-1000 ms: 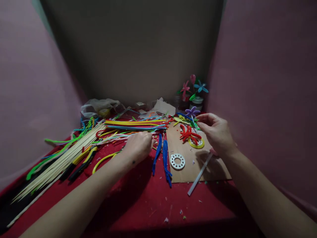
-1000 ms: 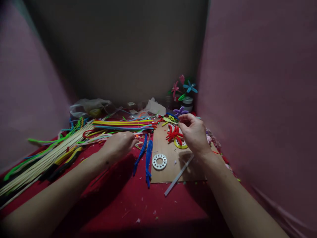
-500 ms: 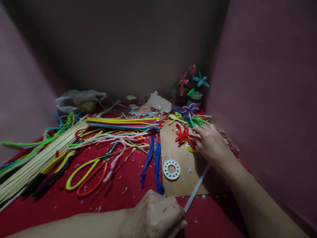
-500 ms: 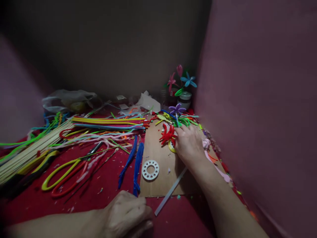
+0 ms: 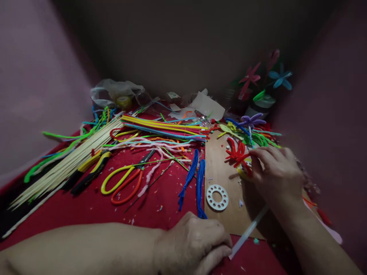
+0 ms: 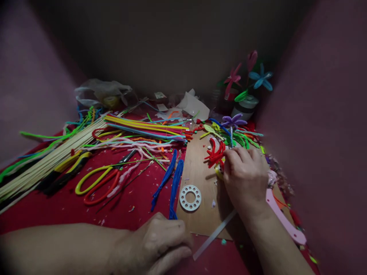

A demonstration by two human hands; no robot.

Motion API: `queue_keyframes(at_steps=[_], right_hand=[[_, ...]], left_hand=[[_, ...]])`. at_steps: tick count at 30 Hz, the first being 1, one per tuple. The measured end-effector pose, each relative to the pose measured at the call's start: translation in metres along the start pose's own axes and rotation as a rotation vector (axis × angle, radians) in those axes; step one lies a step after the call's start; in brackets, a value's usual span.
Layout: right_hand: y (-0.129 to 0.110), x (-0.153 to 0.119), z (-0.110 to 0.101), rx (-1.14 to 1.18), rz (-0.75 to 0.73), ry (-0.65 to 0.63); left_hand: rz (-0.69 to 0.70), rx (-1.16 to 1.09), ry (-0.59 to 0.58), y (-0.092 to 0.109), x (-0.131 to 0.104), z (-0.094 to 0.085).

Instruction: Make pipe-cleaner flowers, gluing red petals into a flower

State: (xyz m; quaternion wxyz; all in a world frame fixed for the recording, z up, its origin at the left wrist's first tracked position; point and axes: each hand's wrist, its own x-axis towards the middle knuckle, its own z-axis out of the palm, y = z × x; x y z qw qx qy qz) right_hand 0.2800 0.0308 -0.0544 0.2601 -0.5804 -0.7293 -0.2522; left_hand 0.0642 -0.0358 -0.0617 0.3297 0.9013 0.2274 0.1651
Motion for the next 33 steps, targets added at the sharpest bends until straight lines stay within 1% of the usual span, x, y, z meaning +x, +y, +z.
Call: queue_keyframes(at_steps=[2,4,7,9,11,13,16,18,20,21,23,25,26,27,28,30,31,33], right_hand=[[-0.004,-0.003,-0.006,0.131,-0.038,0.103],[-0.011,-0.006,-0.012,0.279,-0.089,0.157],[-0.021,-0.010,-0.020,0.420,-0.145,0.172],[-0.025,-0.012,-0.024,0.472,-0.173,0.157],[-0.028,-0.015,-0.026,0.513,-0.219,0.110],[-0.030,-0.019,-0.027,0.550,-0.290,0.059],[-0.034,-0.025,-0.028,0.616,-0.369,-0.009],[-0.038,-0.029,-0.029,0.669,-0.347,-0.100],[-0.042,-0.030,-0.032,0.732,-0.276,-0.194],[-0.044,-0.030,-0.033,0.770,-0.241,-0.215],[-0.047,-0.028,-0.035,0.879,-0.122,-0.187],[-0.049,-0.025,-0.035,1.050,0.104,-0.124],[-0.049,-0.023,-0.034,1.146,0.240,-0.133],[-0.049,-0.022,-0.033,1.243,0.371,-0.181],[-0.049,-0.020,-0.032,1.339,0.484,-0.258],[-0.050,-0.016,-0.030,1.515,0.637,-0.421],[-0.051,-0.015,-0.029,1.593,0.702,-0.470],[-0.054,-0.012,-0.027,1.710,0.815,-0.491]], left_hand=[[-0.069,-0.133,0.000,0.002,0.001,-0.003],[-0.198,-0.341,0.005,0.003,0.002,-0.004],[-0.450,-0.787,0.074,0.001,0.005,-0.004],[-0.542,-1.077,0.143,-0.003,0.008,-0.004],[-0.545,-1.265,0.199,-0.007,0.010,-0.004],[-0.509,-1.339,0.221,-0.010,0.012,-0.005],[-0.487,-1.314,0.224,-0.011,0.012,-0.007],[-0.482,-1.283,0.253,-0.011,0.011,-0.008],[-0.481,-1.262,0.276,-0.010,0.011,-0.009],[-0.478,-1.237,0.277,-0.009,0.011,-0.009],[-0.464,-1.167,0.273,-0.007,0.010,-0.011],[-0.444,-1.106,0.283,-0.006,0.010,-0.014],[-0.438,-1.081,0.291,-0.005,0.011,-0.015],[-0.433,-1.057,0.300,-0.004,0.011,-0.017],[-0.430,-1.029,0.304,-0.004,0.012,-0.018],[-0.434,-0.992,0.294,-0.006,0.014,-0.019],[-0.438,-0.986,0.285,-0.008,0.014,-0.019],[-0.446,-1.002,0.257,-0.011,0.015,-0.019]])
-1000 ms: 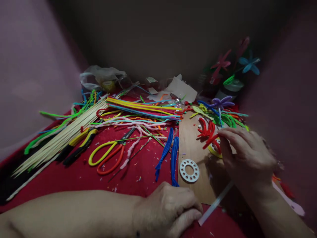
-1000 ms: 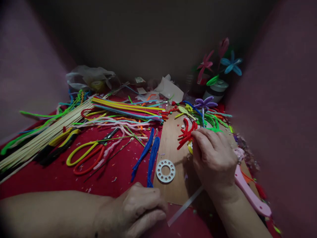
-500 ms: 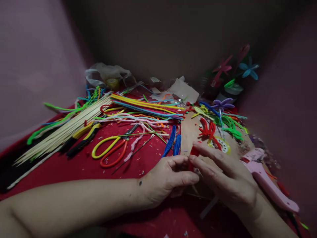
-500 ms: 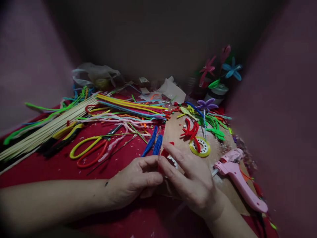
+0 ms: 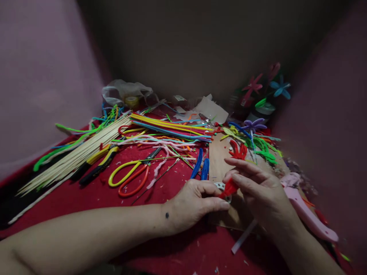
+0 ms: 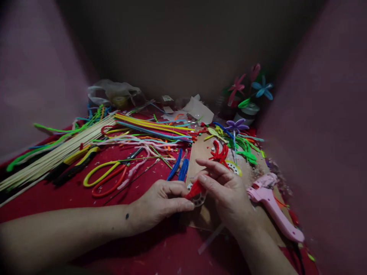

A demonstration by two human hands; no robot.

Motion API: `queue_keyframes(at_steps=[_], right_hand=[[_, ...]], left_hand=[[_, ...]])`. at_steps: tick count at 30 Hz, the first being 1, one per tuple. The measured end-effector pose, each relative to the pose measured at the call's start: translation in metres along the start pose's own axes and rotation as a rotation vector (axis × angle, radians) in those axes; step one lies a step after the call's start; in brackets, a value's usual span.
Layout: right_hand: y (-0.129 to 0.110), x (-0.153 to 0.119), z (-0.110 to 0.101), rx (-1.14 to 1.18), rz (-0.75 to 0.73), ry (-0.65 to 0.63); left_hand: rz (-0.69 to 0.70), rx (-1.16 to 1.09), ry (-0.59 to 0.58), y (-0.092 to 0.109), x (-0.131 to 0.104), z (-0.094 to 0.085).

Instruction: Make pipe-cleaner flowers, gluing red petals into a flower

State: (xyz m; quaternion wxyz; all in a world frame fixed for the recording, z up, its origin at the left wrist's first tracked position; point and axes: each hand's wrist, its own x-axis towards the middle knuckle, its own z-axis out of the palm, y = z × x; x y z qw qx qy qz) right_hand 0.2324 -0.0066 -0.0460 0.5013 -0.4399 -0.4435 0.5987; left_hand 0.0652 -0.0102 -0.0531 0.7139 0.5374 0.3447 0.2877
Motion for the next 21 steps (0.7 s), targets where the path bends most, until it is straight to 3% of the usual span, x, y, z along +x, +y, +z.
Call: queue_keyframes(at_steps=[5,10,14,21], right_hand=[[0.003,0.004,0.002,0.117,0.062,0.033],[0.010,0.005,0.000,0.091,0.018,-0.024],[0.011,0.004,0.001,0.078,-0.007,-0.072],[0.009,0.005,-0.001,0.109,0.035,-0.110]], left_hand=[[0.008,-0.002,0.005,0.002,0.003,-0.002],[-0.051,0.115,0.006,0.008,0.002,-0.001],[-0.068,0.076,-0.019,0.007,0.000,0.003],[0.004,0.199,0.071,0.003,-0.003,0.002]])
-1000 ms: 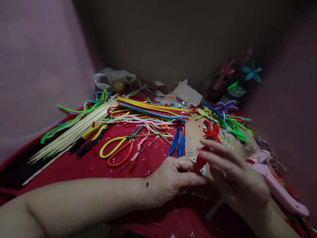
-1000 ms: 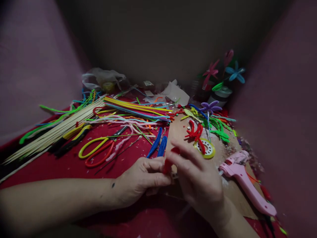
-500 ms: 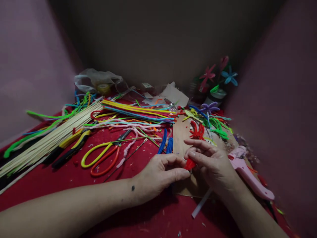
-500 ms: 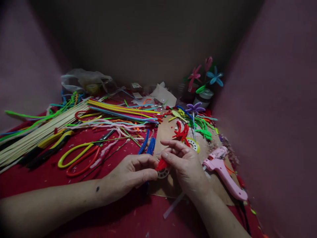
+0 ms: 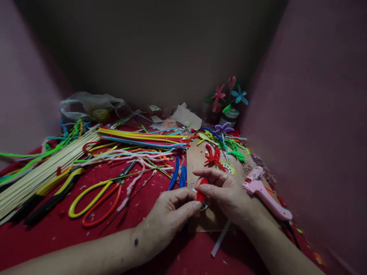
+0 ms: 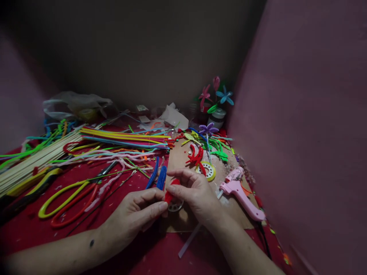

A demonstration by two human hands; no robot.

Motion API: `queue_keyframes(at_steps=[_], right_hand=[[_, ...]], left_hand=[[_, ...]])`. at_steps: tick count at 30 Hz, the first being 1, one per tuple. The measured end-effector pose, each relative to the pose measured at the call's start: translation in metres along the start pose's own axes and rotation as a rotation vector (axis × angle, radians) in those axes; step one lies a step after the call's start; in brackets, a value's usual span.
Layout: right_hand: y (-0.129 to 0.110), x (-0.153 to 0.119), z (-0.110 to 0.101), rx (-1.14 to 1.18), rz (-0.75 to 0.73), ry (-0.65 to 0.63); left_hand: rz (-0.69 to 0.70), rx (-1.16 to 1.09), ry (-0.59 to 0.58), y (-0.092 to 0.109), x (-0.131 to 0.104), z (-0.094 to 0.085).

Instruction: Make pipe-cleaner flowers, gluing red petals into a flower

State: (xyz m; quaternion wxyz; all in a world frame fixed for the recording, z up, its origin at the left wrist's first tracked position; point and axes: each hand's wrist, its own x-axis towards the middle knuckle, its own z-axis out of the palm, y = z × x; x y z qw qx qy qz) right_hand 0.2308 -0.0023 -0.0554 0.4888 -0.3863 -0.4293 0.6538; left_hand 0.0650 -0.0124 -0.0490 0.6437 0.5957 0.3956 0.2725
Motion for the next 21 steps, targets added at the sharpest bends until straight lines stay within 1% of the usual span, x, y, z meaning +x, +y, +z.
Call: queue_keyframes(at_steps=[4,9,11,13,17,19,21], right_hand=[[0.001,0.001,0.000,-0.005,0.013,0.000],[0.000,0.000,0.003,-0.038,0.072,0.006],[-0.002,0.000,0.002,-0.018,0.072,0.027],[-0.005,0.002,-0.002,0.024,0.036,0.101],[-0.020,0.011,-0.011,0.076,-0.080,0.350],[-0.028,0.018,-0.015,0.050,-0.105,0.410],[-0.034,0.027,-0.017,-0.020,-0.089,0.418]], left_hand=[[0.006,0.054,0.031,-0.002,0.000,0.000],[-0.024,0.004,-0.012,-0.006,-0.001,0.002],[-0.037,-0.010,-0.023,-0.006,-0.001,0.002],[-0.046,-0.014,-0.024,-0.005,0.000,0.003],[-0.102,-0.071,-0.032,-0.007,0.002,0.008],[-0.133,-0.063,-0.058,-0.012,0.000,0.011],[-0.143,-0.023,-0.101,-0.017,-0.003,0.014]])
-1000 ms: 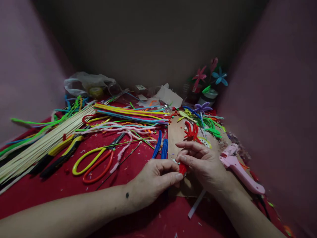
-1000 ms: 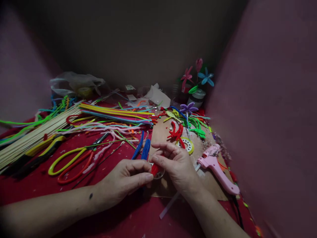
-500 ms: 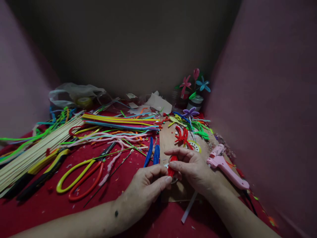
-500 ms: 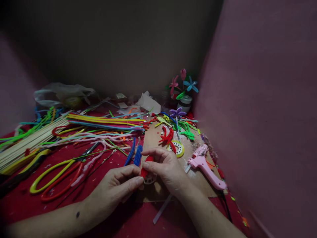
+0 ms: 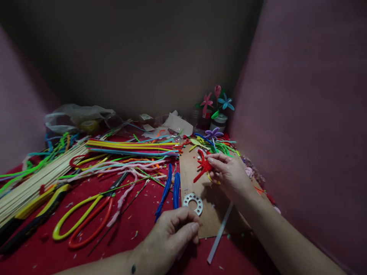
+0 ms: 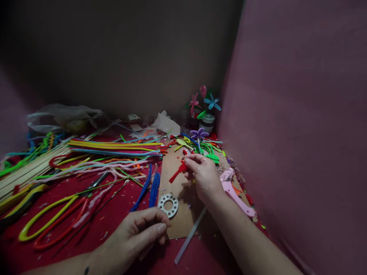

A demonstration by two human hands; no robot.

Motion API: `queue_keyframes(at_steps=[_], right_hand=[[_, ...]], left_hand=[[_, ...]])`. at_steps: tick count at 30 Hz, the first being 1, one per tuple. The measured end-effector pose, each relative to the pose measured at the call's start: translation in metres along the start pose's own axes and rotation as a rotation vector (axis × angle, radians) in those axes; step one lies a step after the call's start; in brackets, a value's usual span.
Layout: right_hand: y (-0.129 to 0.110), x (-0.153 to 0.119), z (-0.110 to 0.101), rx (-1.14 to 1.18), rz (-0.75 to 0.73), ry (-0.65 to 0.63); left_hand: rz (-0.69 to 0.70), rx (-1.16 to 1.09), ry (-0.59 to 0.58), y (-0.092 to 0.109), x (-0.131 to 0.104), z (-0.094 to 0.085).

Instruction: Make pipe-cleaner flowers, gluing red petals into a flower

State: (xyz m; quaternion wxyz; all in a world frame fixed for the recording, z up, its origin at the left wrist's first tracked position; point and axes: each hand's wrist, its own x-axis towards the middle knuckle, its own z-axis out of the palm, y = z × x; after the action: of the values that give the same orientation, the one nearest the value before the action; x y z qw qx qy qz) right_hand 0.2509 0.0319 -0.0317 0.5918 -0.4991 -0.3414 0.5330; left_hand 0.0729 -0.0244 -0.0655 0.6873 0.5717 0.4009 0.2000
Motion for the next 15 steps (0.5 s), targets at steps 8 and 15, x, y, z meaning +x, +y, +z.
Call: queue_keyframes(at_steps=[8,15], right_hand=[[-0.001,0.017,0.000,-0.186,0.043,-0.004],[-0.002,0.005,0.009,0.003,0.054,-0.105]], left_hand=[[0.212,0.249,-0.042,-0.004,-0.010,0.001],[0.597,0.608,0.152,0.025,-0.016,-0.023]])
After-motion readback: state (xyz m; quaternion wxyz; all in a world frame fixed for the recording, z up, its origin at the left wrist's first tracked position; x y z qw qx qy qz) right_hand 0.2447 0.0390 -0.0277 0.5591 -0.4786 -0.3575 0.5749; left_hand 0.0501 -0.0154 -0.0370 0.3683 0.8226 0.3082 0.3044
